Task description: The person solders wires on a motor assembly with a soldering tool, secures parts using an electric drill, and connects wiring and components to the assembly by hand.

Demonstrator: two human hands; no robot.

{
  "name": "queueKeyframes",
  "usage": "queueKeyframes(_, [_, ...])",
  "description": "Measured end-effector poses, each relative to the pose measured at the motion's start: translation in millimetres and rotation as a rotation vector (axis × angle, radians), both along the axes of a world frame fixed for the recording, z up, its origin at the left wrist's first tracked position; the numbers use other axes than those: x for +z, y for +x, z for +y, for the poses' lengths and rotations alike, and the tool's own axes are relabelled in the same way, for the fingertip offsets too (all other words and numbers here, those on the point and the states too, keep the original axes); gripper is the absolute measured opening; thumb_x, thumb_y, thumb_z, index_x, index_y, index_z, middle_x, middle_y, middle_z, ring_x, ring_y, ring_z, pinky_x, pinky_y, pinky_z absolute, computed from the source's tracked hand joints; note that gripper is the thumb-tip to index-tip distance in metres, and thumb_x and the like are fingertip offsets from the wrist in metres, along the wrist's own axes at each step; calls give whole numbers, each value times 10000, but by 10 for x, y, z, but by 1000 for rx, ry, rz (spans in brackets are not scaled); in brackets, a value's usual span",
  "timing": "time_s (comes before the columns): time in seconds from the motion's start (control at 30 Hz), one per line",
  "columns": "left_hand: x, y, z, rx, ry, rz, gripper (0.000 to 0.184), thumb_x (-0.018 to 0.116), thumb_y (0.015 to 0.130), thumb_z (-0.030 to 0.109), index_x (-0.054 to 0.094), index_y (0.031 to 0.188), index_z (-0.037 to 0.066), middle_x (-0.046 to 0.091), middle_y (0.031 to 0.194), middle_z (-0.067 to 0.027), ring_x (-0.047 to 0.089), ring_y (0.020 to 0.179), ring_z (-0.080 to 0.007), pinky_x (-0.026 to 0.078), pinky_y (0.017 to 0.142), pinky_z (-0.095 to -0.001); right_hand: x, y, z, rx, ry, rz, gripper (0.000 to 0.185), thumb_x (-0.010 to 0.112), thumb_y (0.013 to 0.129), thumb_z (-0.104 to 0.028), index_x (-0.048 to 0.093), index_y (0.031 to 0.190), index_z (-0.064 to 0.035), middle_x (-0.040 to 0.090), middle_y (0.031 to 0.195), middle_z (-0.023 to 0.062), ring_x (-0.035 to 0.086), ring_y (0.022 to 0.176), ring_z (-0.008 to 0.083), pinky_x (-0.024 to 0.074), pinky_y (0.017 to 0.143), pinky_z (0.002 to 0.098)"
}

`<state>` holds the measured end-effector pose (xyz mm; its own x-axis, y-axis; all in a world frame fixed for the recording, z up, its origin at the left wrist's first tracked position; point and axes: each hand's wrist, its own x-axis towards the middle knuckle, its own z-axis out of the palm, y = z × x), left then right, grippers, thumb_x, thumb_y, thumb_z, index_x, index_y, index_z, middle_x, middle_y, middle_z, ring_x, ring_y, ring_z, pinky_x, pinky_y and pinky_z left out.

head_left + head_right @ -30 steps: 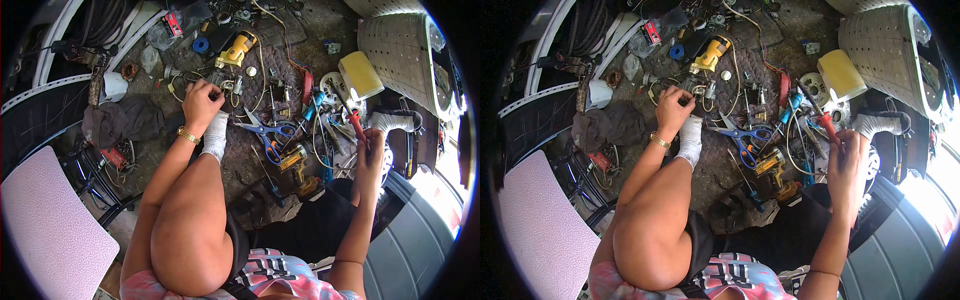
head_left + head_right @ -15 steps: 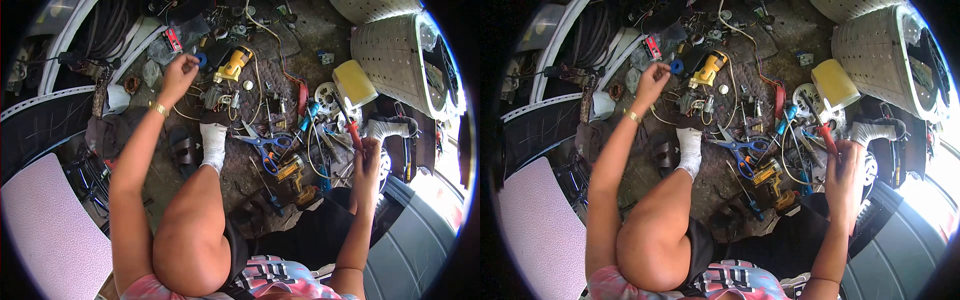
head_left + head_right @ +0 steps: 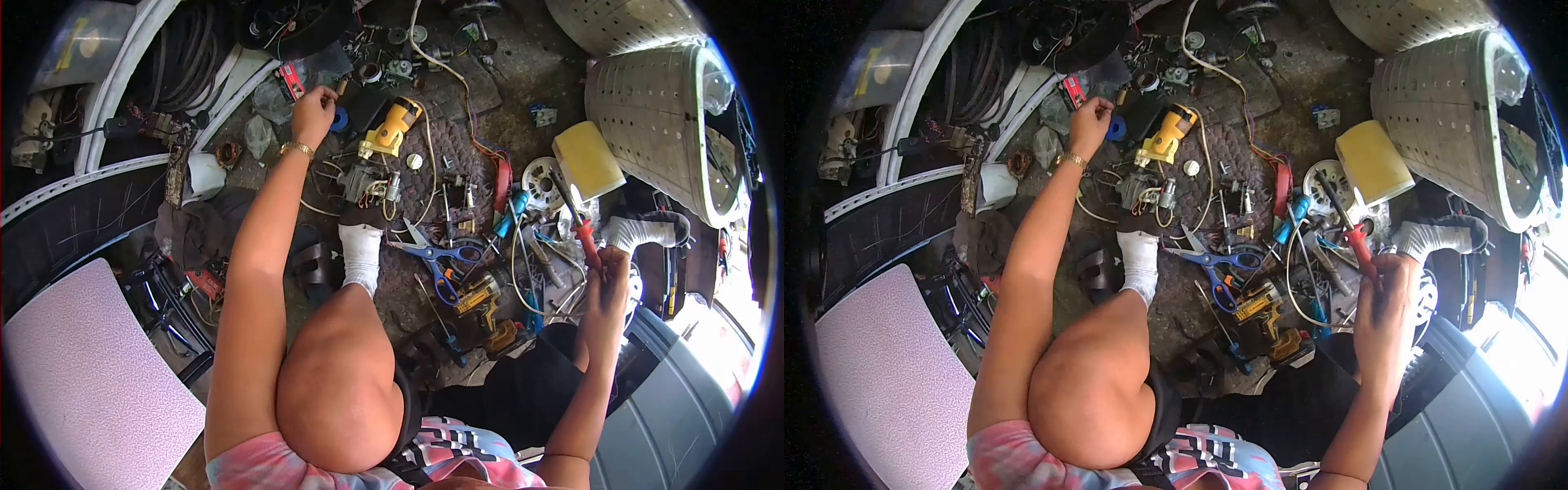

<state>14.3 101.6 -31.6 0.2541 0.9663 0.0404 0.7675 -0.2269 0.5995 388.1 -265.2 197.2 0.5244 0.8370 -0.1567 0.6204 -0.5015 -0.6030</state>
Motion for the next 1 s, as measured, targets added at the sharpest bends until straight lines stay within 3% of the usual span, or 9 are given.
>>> queueKeyframes(0.13, [263,-334,-555,-251,155,8,69,635,823,-15,630,857,44,614,901,-114,642,871,-324,505,734,-403,-52,-15,-22,-37,7,74,205,560,881,59,548,1083,29,553,1026,191,577,958,367,454,888,401])
queueKeyframes(0.5, [243,-823,-1767,-255,85,-35,219,749,771,21,686,979,39,668,1073,-116,627,1050,-325,480,937,-415,23,-379,135,111,-64,-136,242,639,892,-9,596,1130,-5,604,1070,189,590,1025,373,465,914,440])
queueKeyframes(0.57, [44,-903,-1770,-186,94,-67,176,764,776,44,697,940,39,665,1032,-111,627,992,-322,497,872,-401,56,-486,242,191,-103,-194,264,652,894,-9,605,1154,-23,641,1083,172,640,1019,313,493,891,390])
queueKeyframes(0.63, [13,-865,-1808,-121,21,-170,122,762,797,53,698,899,34,675,1038,-96,636,977,-298,493,856,-385,-18,-587,339,135,-91,125,270,646,899,4,616,1165,-35,679,1083,149,687,1003,236,518,862,320])
queueKeyframes(0.7, [57,-795,-1818,-50,-10,-342,90,750,834,74,696,897,38,688,1036,-63,639,930,-225,484,809,-335,-174,-649,454,296,28,149,267,648,894,24,636,1153,-39,705,1040,118,706,986,179,529,838,275])
queueKeyframes(0.73, [101,-767,-1838,38,-139,-410,62,732,869,86,696,894,43,698,1023,-45,618,888,-155,461,762,-286,-311,-688,516,290,30,180,239,653,890,28,651,1123,-27,716,985,119,712,965,180,541,825,291])
queueKeyframes(0.77, [81,-723,-1837,46,-142,-421,62,732,869,86,696,894,43,698,1023,-45,618,888,-155,461,762,-286,-388,-773,599,313,65,165,220,660,874,32,671,1086,-26,723,961,118,721,908,201,552,783,311])
queueKeyframes(0.83, [45,-611,-1789,-22,-156,-756,45,720,884,89,697,893,51,704,990,-25,592,857,-115,442,727,-264,-517,-941,701,410,127,158,215,663,853,26,692,1056,-37,724,960,118,719,861,250,555,752,341])
queueKeyframes(1.0, [344,-423,-1705,-226,-109,-455,58,737,831,80,687,843,53,639,829,-36,566,816,-217,448,758,-334,-791,-1343,677,438,82,121,199,666,843,-19,724,1020,-89,698,935,113,684,851,320,539,732,394])
